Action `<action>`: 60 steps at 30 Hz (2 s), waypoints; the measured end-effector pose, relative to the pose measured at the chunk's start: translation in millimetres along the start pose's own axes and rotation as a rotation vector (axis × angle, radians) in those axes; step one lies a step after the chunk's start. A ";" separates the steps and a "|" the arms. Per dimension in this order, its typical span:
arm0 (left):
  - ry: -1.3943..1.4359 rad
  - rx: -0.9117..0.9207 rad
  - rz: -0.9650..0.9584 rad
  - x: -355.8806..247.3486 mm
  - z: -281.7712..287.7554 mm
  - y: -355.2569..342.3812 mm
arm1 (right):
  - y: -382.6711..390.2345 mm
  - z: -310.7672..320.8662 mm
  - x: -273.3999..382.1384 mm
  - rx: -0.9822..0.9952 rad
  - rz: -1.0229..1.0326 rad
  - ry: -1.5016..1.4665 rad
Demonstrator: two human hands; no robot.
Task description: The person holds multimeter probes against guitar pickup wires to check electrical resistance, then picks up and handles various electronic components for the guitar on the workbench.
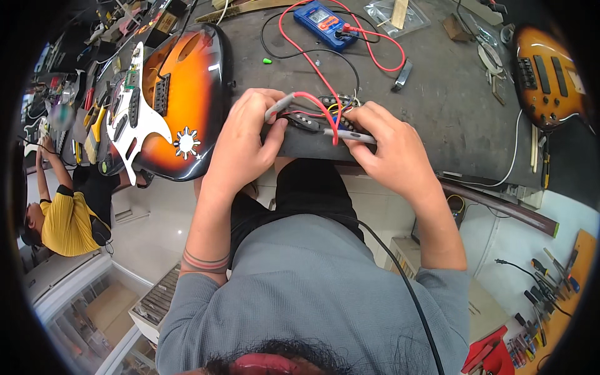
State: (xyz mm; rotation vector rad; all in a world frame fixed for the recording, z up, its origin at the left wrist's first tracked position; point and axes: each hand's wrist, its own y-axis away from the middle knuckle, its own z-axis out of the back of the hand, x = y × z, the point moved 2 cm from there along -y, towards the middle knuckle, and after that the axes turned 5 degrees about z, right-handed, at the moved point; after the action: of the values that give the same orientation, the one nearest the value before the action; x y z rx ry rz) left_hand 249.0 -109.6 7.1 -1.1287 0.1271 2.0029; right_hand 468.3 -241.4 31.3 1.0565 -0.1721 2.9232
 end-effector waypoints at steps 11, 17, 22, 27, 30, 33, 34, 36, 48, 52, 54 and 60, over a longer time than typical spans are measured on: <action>-0.322 -0.156 -0.150 1.1 7.5 29.8 | 4.8 -9.4 8.5 0.025 0.148 0.253; -0.273 -0.158 -0.209 3.2 3.2 42.5 | 5.3 0.3 6.2 0.086 0.156 0.319; -0.328 -0.157 -0.185 5.4 -1.6 44.2 | 8.1 1.6 3.9 0.074 0.182 0.319; -0.188 -0.097 -0.103 -0.9 -4.2 48.6 | 15.2 5.3 2.7 0.014 0.105 0.180; -0.090 -0.036 -0.043 -4.8 -1.3 52.0 | 18.7 10.4 3.6 -0.013 0.076 0.105; -0.056 -0.027 -0.021 -8.0 2.6 53.3 | 22.3 15.6 -2.2 -0.001 0.076 -0.016; -0.052 -0.033 -0.017 -8.7 3.4 53.5 | 24.0 17.4 -6.5 -0.002 0.076 -0.015; -0.066 -0.033 -0.024 -5.2 4.3 56.3 | 27.0 19.3 -16.5 0.040 0.062 -0.224; 0.257 0.014 0.175 -1.9 9.4 70.2 | 15.4 24.5 -41.9 -0.143 0.061 -1.589; 0.724 0.073 0.378 -2.4 7.8 67.1 | -6.2 42.0 -47.4 -0.150 0.213 -1.714; 0.914 0.071 0.454 -7.0 10.7 56.4 | -16.6 48.0 -48.7 -0.148 0.250 -1.734; 1.572 -0.037 0.369 -27.2 33.4 26.2 | -40.8 61.6 -21.2 -0.206 0.211 -1.586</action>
State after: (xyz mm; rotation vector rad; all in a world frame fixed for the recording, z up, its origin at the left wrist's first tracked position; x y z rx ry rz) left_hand 215.7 -128.6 40.0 -2.5509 1.1243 0.8904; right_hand 526.5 -207.6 68.7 2.9774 -0.5566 1.3482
